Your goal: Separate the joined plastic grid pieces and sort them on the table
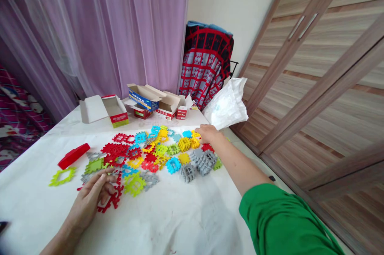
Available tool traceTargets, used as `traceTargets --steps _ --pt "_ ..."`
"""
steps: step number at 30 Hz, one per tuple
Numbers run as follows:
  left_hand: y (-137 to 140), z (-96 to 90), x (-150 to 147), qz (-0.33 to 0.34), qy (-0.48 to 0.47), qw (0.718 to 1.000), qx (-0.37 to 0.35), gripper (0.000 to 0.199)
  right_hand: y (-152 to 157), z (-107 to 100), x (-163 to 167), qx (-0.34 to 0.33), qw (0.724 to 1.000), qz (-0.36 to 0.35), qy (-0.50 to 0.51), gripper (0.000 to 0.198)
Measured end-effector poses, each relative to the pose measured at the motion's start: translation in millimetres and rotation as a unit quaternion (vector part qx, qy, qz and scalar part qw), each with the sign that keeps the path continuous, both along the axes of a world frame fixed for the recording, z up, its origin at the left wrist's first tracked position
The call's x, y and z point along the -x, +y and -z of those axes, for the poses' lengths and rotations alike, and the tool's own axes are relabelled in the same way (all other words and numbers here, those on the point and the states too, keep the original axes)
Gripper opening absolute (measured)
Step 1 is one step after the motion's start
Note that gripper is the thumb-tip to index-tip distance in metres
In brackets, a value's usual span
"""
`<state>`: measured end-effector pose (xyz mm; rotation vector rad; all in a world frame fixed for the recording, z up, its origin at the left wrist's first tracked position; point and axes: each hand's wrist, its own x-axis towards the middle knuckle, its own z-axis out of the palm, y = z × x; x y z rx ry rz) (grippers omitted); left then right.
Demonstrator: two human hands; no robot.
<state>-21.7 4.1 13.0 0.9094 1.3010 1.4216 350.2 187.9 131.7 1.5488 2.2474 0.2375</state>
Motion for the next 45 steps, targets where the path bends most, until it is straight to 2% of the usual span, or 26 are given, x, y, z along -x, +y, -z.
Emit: traceTargets --steps 3,7,16,20,23,27,29,31,35,38,40,42,45 --pt "1.4 -4.3 2.1 -0.038 -0.059 0.997 0.017 0.058 5.7 14.2 1.2 0.019 1.0 0.0 0.008 0.06" --pt "4.4 -9.5 5.0 -0.063 -0.104 0.991 0.06 0.061 11.0 21.3 5.5 0.029 0.999 -0.003 0.013 0.059" --pt "9.2 3.8 20.5 -0.064 -0.129 0.984 0.104 0.057 11.9 23.0 11.2 0.049 0.999 -0.011 -0.009 0.058" --pt "8.8 -1.8 16.9 -0.079 -0.126 0.982 0.113 0.053 13.1 21.2 11.9 0.057 0.998 -0.004 -0.012 0.067" --pt "8.0 -7.3 12.0 -0.086 -0.129 0.982 0.105 0.05 9.8 12.4 11.5 0.043 0.999 0.006 0.006 0.069" --pt "7.8 -11.8 10.0 -0.08 -0.139 0.983 0.092 0.045 -14.8 -1.0 18.1 -0.026 0.995 0.007 0.094 0.05" --pt "6.9 -14.2 9.7 -0.088 -0.139 0.982 0.093 0.041 -36.7 -1.6 28.2 -0.059 0.982 -0.003 0.182 0.044" --pt "4.9 -16.2 8.6 -0.094 -0.123 0.985 0.078 0.043 -61.2 4.8 43.2 -0.075 0.956 -0.015 0.282 0.04" --pt "-3.5 -12.1 8.2 -0.099 -0.027 0.995 -0.003 0.049 -103.3 34.2 83.8 -0.063 0.885 -0.041 0.459 0.026" --pt "-15.9 0.1 14.1 -0.137 0.142 0.979 -0.044 0.042 -122.9 59.6 117.8 -0.051 0.844 -0.065 0.529 0.021" --pt "-27.7 9.6 18.5 -0.136 0.298 0.943 -0.062 0.035 -132.5 73.0 137.3 -0.034 0.839 -0.077 0.538 0.021" --pt "-40.2 18.7 20.4 -0.102 0.436 0.89 -0.085 0.035 -141.3 82.6 150.9 -0.011 0.85 -0.087 0.52 0.02" --pt "-55.0 30.6 16.3 -0.06 0.564 0.818 -0.101 0.048 -153.9 91.8 159.1 -0.007 0.876 -0.111 0.468 0.019"
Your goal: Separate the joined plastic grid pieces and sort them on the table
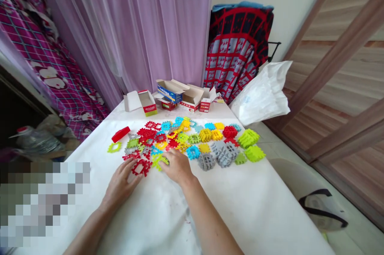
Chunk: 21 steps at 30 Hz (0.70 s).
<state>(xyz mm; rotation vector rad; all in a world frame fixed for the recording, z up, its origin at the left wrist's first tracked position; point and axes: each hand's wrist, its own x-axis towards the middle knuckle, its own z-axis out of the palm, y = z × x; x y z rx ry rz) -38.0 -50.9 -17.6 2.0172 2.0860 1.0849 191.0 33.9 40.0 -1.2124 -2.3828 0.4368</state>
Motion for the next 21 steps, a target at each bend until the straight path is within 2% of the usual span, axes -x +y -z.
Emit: traceTargets --steps 4,10,14,18,21 --pt "-6.5 7.8 -9.9 -0.017 0.097 0.995 0.026 0.052 -10.8 9.2 0.3 -0.022 0.997 -0.028 -0.068 0.043" --pt "-4.5 4.2 -12.9 -0.01 0.144 0.989 0.017 0.044 -9.3 19.3 2.9 -0.045 0.995 -0.028 -0.085 0.021" --pt "-5.2 0.9 -14.5 -0.012 0.17 0.985 0.016 0.044 -5.5 21.6 -0.5 -0.051 0.999 0.011 -0.01 0.024" --pt "-5.8 -2.4 -17.4 -0.005 0.18 0.984 0.008 0.042 0.6 26.0 -4.7 0.023 0.992 0.103 0.065 0.031" --pt "-6.5 -4.0 -17.3 -0.005 0.181 0.983 0.006 0.04 6.5 33.0 -4.1 0.078 0.983 0.101 0.132 0.032"
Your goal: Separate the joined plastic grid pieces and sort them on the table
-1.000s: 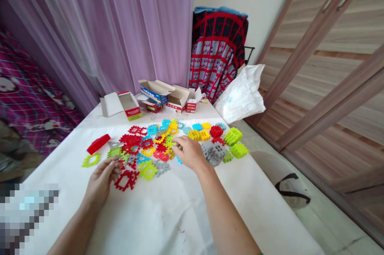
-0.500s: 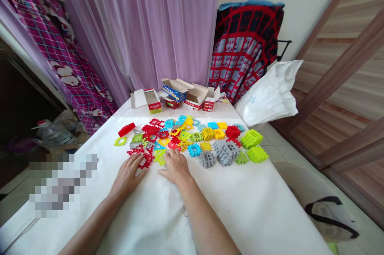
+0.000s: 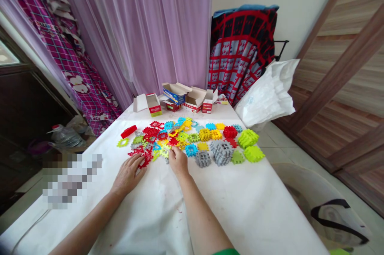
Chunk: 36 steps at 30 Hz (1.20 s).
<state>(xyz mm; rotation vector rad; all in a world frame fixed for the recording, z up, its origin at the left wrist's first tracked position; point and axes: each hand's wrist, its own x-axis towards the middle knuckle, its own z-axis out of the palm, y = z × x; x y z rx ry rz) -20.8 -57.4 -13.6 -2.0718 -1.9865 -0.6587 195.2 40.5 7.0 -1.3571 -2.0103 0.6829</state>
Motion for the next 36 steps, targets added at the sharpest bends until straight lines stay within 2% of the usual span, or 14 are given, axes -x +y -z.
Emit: traceTargets --steps 7,10,14,18,21,25,28,33,36 --pt "6.3 -5.7 -2.1 0.04 0.015 0.998 -0.055 0.034 4.2 17.2 9.8 0.008 0.986 -0.01 0.164 0.026" --pt "20.0 -8.4 -14.4 0.03 -0.046 0.996 -0.072 0.035 1.7 18.2 11.2 0.006 0.978 -0.019 0.206 0.025" --pt "40.4 -8.9 -36.5 0.007 -0.187 0.982 -0.028 0.042 0.3 14.4 10.6 0.012 0.967 0.003 0.255 0.021" --pt "55.0 -12.8 -50.2 -0.02 -0.382 0.923 0.032 0.054 1.1 9.6 10.7 0.016 0.951 0.024 0.307 0.015" --pt "64.9 -21.6 -53.9 -0.02 -0.465 0.883 0.055 0.06 0.8 7.6 11.6 0.022 0.943 0.038 0.329 0.012" --pt "75.9 -29.7 -55.0 -0.027 -0.54 0.834 0.113 0.069 -1.8 8.1 13.2 0.036 0.942 0.053 0.329 0.01" --pt "77.7 -24.8 -52.4 -0.055 -0.58 0.803 0.126 0.072 -5.5 10.4 14.9 0.022 0.953 0.036 0.301 0.01" --pt "71.2 -8.1 -44.3 -0.068 -0.625 0.77 0.109 0.072 -11.0 14.0 17.0 -0.035 0.976 0.008 0.213 0.009" --pt "70.1 -7.9 -43.6 -0.055 -0.66 0.744 0.089 0.067 -11.3 11.8 13.8 -0.109 0.983 -0.005 0.145 0.017"
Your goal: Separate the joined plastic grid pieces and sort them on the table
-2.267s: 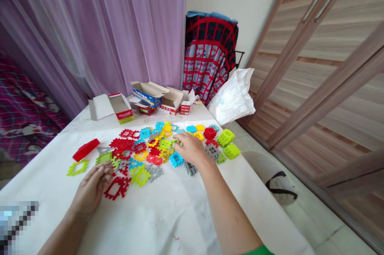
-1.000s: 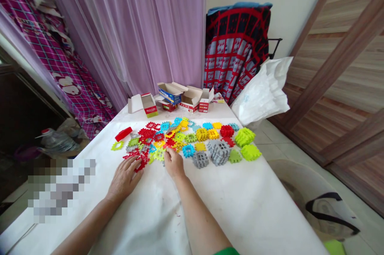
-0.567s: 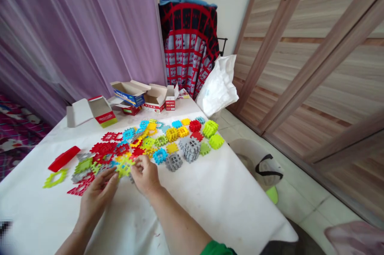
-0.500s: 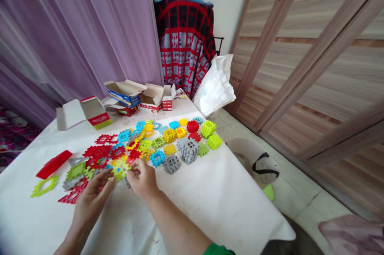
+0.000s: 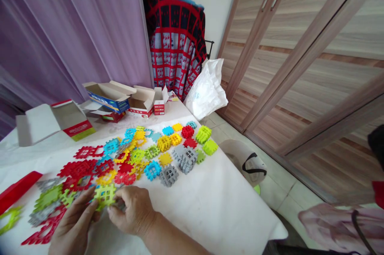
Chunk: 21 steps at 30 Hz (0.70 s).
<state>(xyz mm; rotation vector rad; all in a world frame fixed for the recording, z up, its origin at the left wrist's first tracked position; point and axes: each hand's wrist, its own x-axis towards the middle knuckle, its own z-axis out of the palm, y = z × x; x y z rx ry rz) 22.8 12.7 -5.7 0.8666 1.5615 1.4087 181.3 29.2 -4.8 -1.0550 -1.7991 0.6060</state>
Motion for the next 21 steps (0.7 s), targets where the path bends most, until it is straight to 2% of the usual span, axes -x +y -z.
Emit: traceTargets --steps 3,6,13,17,19,21 --pt "0.1 -10.8 -4.3 0.006 -0.046 0.999 -0.017 0.065 -0.6 -8.9 -7.0 -0.07 0.996 -0.003 -0.056 0.043" --pt "-0.3 -24.3 -9.7 0.021 -0.061 0.997 -0.03 0.062 -3.0 -17.5 -12.5 -0.074 0.992 -0.006 -0.106 0.059" --pt "-2.1 -40.4 -12.5 0.072 -0.043 0.995 -0.052 0.057 -15.0 -22.6 -11.2 -0.036 0.993 0.021 -0.114 0.05" --pt "-14.9 -38.5 5.7 0.056 0.06 0.993 -0.087 0.051 -24.8 -38.9 -28.9 -0.039 0.993 0.055 -0.099 0.048" --pt "-24.4 -31.0 20.9 0.017 0.149 0.982 -0.118 0.048 -23.7 -50.8 -55.4 -0.05 0.991 0.085 -0.09 0.047" --pt "-32.1 -20.1 36.0 -0.005 0.223 0.967 -0.122 0.047 -13.4 -63.5 -96.8 -0.059 0.985 0.139 -0.08 0.046"
